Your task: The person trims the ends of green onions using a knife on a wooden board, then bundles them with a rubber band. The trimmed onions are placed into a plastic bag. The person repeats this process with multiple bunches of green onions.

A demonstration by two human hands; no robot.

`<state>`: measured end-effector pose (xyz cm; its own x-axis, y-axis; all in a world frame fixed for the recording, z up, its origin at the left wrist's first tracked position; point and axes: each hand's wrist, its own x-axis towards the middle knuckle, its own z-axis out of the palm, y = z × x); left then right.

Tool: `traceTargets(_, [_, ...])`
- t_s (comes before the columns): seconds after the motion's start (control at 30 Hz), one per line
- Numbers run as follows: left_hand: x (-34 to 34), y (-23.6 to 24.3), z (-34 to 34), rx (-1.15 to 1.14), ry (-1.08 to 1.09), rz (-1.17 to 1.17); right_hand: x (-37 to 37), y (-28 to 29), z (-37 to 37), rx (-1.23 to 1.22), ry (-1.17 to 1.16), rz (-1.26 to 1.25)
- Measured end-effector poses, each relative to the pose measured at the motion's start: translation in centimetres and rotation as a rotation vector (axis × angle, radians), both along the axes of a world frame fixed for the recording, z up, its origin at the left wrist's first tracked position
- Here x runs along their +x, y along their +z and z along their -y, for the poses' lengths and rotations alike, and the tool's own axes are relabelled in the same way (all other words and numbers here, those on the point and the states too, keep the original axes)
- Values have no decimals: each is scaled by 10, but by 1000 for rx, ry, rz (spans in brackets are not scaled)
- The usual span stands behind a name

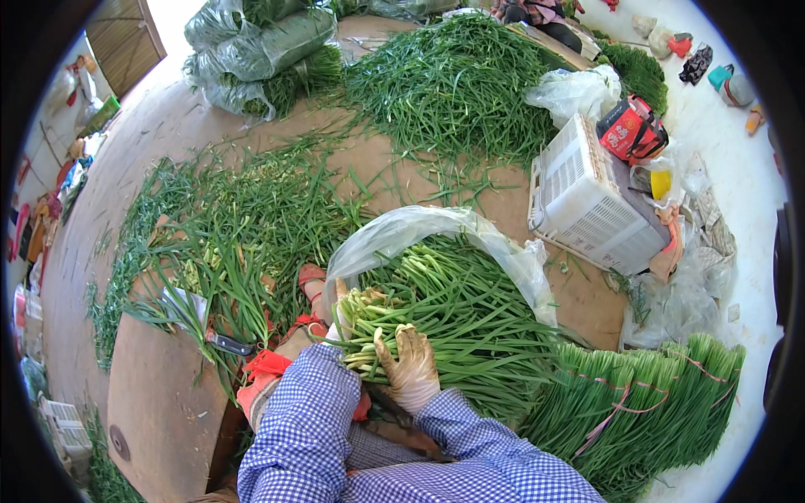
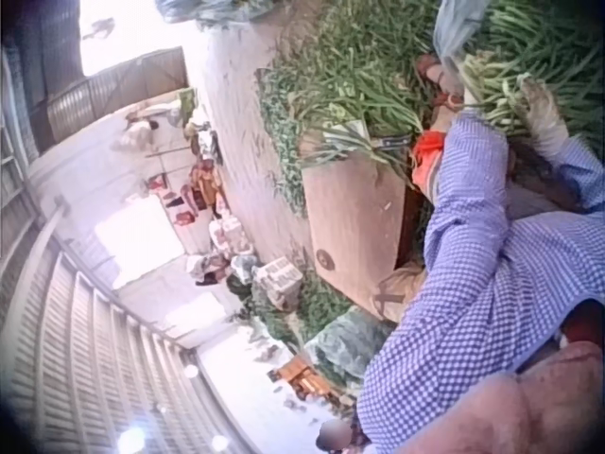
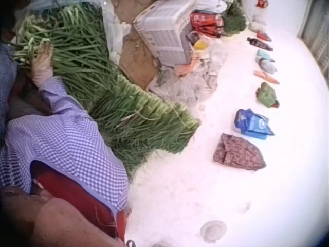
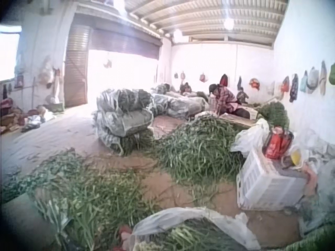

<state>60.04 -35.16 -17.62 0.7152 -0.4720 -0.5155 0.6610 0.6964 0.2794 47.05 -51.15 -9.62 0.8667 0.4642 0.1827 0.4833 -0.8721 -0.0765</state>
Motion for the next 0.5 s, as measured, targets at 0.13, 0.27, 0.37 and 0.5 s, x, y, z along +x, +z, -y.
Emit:
traceTargets(0.13, [3, 11, 8, -863, -283, 484, 6, 60, 2, 296, -70, 46])
traceTargets(0.27, [-13, 73, 28, -966, -251, 417, 5, 109, -7, 710, -62, -133])
traceTargets(0.37, [-20, 60, 21, -697, -213, 230, 20, 89, 1, 657, -184, -155])
traceTargets(0.5, [-22, 62, 4, -298, -150, 69, 41, 69, 4, 218, -186, -344])
